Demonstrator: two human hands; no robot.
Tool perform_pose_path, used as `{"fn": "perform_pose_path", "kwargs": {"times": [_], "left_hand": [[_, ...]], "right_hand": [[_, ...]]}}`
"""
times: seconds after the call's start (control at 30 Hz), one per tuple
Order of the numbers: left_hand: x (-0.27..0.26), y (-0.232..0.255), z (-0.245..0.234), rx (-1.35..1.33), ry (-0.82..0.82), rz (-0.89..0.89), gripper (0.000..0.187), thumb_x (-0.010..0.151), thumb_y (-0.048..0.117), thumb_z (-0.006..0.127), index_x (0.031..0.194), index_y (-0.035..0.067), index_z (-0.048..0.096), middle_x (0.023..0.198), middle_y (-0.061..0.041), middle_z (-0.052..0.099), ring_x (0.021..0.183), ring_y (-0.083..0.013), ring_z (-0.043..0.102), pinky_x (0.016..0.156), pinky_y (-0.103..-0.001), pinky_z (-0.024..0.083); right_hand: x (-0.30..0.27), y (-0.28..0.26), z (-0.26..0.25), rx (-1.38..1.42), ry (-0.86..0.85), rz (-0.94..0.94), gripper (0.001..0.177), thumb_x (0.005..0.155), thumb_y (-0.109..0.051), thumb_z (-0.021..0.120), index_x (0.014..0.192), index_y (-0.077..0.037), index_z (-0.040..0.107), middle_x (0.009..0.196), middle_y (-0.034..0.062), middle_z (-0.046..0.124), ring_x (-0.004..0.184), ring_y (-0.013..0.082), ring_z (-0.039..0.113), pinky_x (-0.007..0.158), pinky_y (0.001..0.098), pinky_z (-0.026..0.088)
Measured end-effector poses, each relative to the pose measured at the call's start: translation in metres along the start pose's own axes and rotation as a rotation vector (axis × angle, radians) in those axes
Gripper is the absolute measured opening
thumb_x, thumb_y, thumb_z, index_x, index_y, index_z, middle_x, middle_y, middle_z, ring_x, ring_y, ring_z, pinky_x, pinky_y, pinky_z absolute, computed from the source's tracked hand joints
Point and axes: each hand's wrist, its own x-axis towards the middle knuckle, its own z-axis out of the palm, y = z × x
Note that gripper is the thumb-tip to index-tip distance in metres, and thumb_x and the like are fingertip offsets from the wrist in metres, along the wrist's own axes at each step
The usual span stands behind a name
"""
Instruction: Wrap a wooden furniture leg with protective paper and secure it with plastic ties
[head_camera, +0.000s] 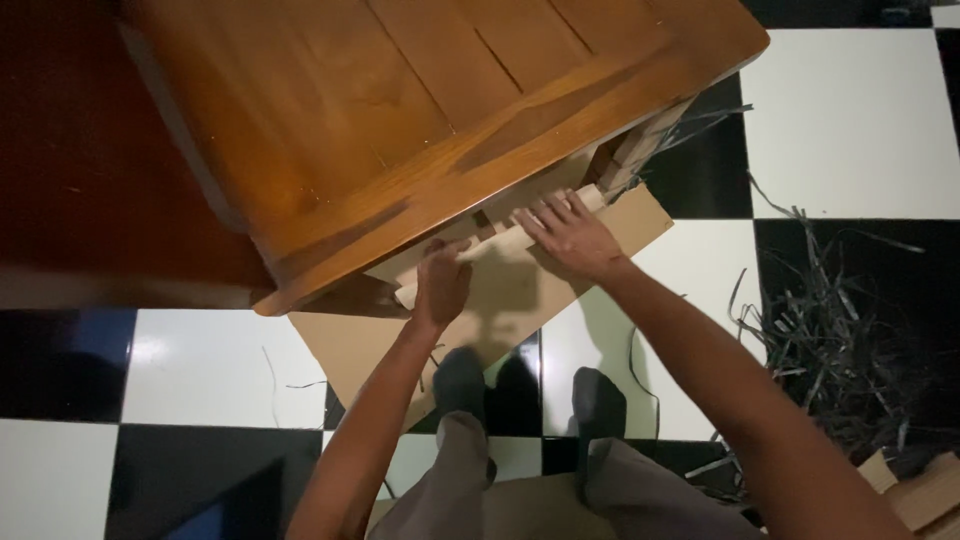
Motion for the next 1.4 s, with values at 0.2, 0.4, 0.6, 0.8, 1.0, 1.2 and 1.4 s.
{"fn": "perform_pose_path", "kwargs": {"times": [0.2,0.4,0.6,0.8,1.0,1.2,1.4], "left_hand": [[-0.012,0.052,-0.037,0.528,-0.147,-0.007,0.052,0.091,0.055,0.064,0.12,0.011,0.064,0.117,-0.017,0.071,0.112,-0.0387,0.068,0.092,-0.054,0.052],[-0.001,-0.077,0.043,0.873,-0.019,0.143,0.037,0.089,0.054,0.067,0.115,0.028,0.062,0.093,0.008,0.075,0.081,-0.0152,0.075,0.068,-0.035,0.059],[0.002,-0.071,0.038,0.586,-0.241,-0.134,0.033,0.096,0.053,0.059,0.117,0.027,0.058,0.103,-0.001,0.075,0.091,-0.032,0.075,0.078,-0.048,0.06],[-0.038,-0.047,0.006,0.388,-0.239,-0.168,0.04,0.095,0.043,0.065,0.128,0.021,0.068,0.107,-0.012,0.077,0.105,-0.0394,0.073,0.091,-0.055,0.057],[-0.064,-0.034,-0.01,0.363,-0.279,-0.122,0.044,0.09,0.039,0.071,0.132,0.027,0.065,0.112,-0.011,0.077,0.108,-0.0399,0.072,0.091,-0.056,0.058],[-0.065,0.025,-0.047,-0.174,-0.289,-0.389,0.036,0.1,0.035,0.06,0.136,0.03,0.066,0.133,-0.002,0.071,0.13,-0.0336,0.061,0.107,-0.052,0.045],[-0.076,0.044,-0.046,-0.074,-0.197,-0.354,0.041,0.101,0.038,0.06,0.14,0.029,0.062,0.138,-0.007,0.066,0.135,-0.0321,0.055,0.12,-0.055,0.034]], "right_hand": [[-0.001,-0.005,0.018,-0.041,-0.081,0.072,0.04,0.095,-0.031,0.059,0.132,-0.015,0.051,0.112,0.0094,0.056,0.115,0.0298,0.057,0.108,0.0556,0.036],[-0.004,-0.007,0.067,0.005,-0.343,0.131,0.02,0.099,-0.031,0.053,0.11,-0.015,0.053,0.106,0.0117,0.06,0.106,0.0291,0.059,0.106,0.056,0.034],[-0.005,-0.012,0.067,0.042,-0.329,0.149,0.019,0.098,-0.025,0.056,0.111,-0.011,0.055,0.101,0.0169,0.06,0.1,0.0334,0.06,0.096,0.0513,0.04],[-0.016,-0.042,0.018,0.128,-0.324,0.169,0.029,0.096,-0.031,0.06,0.115,-0.01,0.056,0.108,0.0171,0.068,0.103,0.0358,0.066,0.089,0.0478,0.048],[-0.053,-0.05,0.022,0.473,-0.265,0.186,0.038,0.088,-0.04,0.067,0.113,-0.012,0.062,0.1,0.0196,0.072,0.092,0.0399,0.073,0.079,0.0492,0.056],[-0.038,-0.036,-0.058,0.461,-0.462,0.275,0.029,0.099,-0.048,0.051,0.116,-0.024,0.05,0.1,0.0117,0.069,0.097,0.0384,0.069,0.091,0.0539,0.048],[-0.049,-0.056,-0.018,0.082,-0.526,0.329,0.03,0.1,-0.05,0.047,0.107,-0.021,0.049,0.097,0.0113,0.069,0.096,0.0341,0.067,0.094,0.0504,0.042]]}}
